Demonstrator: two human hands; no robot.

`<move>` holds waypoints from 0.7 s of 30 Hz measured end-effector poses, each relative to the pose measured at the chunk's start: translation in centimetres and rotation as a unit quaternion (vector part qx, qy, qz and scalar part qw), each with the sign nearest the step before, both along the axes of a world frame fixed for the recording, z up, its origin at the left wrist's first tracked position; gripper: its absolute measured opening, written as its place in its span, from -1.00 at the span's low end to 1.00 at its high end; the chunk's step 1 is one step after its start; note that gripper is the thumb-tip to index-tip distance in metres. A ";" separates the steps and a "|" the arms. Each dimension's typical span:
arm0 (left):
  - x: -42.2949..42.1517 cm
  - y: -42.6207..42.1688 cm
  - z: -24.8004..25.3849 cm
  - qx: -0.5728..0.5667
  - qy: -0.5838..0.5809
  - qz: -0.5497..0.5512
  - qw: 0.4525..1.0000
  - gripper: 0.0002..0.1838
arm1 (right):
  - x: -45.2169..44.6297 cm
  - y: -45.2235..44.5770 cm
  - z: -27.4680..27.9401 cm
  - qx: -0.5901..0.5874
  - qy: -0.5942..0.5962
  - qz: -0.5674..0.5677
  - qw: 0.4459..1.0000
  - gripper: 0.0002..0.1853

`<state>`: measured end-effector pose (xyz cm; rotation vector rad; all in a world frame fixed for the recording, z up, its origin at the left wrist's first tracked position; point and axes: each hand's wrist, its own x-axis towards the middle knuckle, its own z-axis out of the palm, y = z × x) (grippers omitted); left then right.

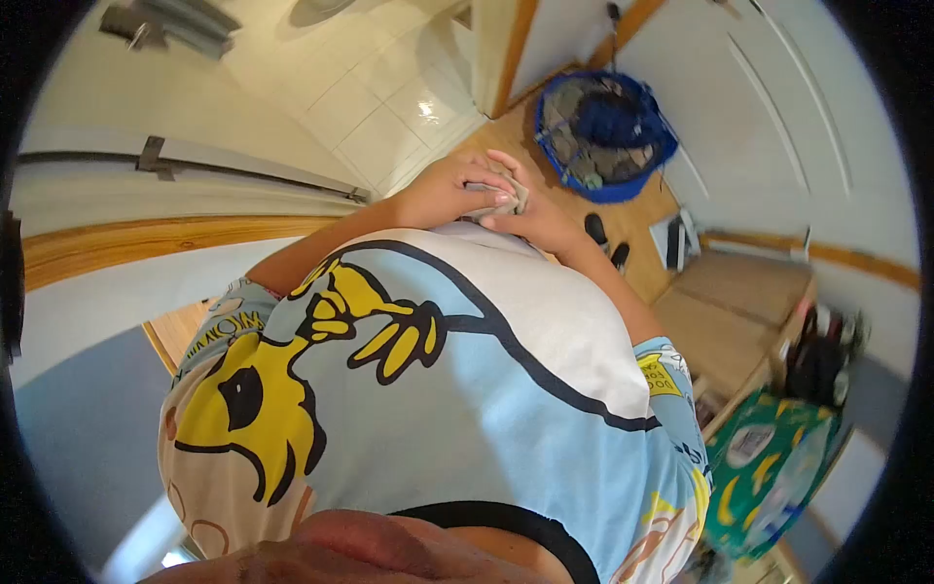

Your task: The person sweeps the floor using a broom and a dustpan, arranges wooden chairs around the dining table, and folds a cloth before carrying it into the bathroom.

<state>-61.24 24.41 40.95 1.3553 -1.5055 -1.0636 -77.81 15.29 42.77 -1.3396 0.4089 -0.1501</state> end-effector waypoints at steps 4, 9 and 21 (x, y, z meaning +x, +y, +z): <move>6.0 -2.5 -3.4 -0.016 0.093 0.251 0.963 -0.45 | 9.1 -4.3 -2.6 -0.095 0.049 0.033 0.994 -0.42; 10.6 -4.2 -2.2 -0.039 0.288 0.166 0.942 -0.34 | 16.2 -7.4 0.9 -0.009 -0.028 0.013 0.999 -0.68; 26.8 -12.3 1.0 0.138 0.313 0.235 0.910 -0.58 | 39.8 -18.6 8.1 0.028 -0.126 0.125 0.984 -0.71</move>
